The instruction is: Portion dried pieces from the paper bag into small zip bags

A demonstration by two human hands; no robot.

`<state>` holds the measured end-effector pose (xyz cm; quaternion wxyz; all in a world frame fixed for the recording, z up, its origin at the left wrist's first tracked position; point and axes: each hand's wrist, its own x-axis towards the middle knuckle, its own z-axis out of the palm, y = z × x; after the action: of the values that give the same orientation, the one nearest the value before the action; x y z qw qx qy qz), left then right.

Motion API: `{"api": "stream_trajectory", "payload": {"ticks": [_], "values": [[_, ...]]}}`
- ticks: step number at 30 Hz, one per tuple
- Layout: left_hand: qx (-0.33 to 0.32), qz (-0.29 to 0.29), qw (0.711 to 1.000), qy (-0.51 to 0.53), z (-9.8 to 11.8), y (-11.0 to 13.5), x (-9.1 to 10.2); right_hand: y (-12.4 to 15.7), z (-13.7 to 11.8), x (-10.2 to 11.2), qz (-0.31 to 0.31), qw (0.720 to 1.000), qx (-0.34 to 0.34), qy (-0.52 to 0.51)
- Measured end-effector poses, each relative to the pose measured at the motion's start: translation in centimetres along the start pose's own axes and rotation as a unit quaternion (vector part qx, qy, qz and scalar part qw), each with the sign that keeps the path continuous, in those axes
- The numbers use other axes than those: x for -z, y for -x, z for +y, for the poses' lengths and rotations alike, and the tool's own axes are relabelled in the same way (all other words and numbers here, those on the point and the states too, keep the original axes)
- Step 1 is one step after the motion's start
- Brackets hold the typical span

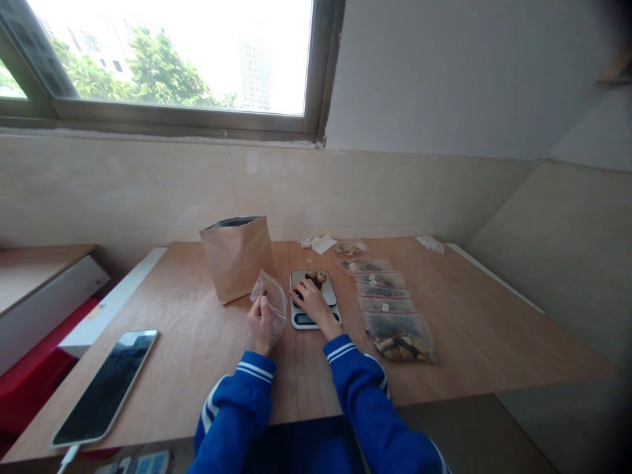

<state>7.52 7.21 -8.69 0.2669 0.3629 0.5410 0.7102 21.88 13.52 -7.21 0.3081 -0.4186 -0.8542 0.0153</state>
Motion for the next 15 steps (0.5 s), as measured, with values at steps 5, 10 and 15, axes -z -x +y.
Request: {"api": "stream_trajectory", "payload": {"ticks": [5, 10, 15], "values": [[0.002, -0.009, 1.0, 0.005, 0.5, 0.0, -0.1, -0.9, 0.3, 0.4, 0.103, 0.98, -0.099, -0.137], [0.001, -0.021, 1.0, 0.004, 0.2, 0.1, -0.1, -3.4, -2.2, 1.5, 0.244, 0.833, -0.29, -0.402], [-0.008, -0.039, 0.999, -0.009, -0.4, 0.1, 0.0, -5.4, -6.7, 2.2, 0.158, 0.779, -0.317, -0.518]]}}
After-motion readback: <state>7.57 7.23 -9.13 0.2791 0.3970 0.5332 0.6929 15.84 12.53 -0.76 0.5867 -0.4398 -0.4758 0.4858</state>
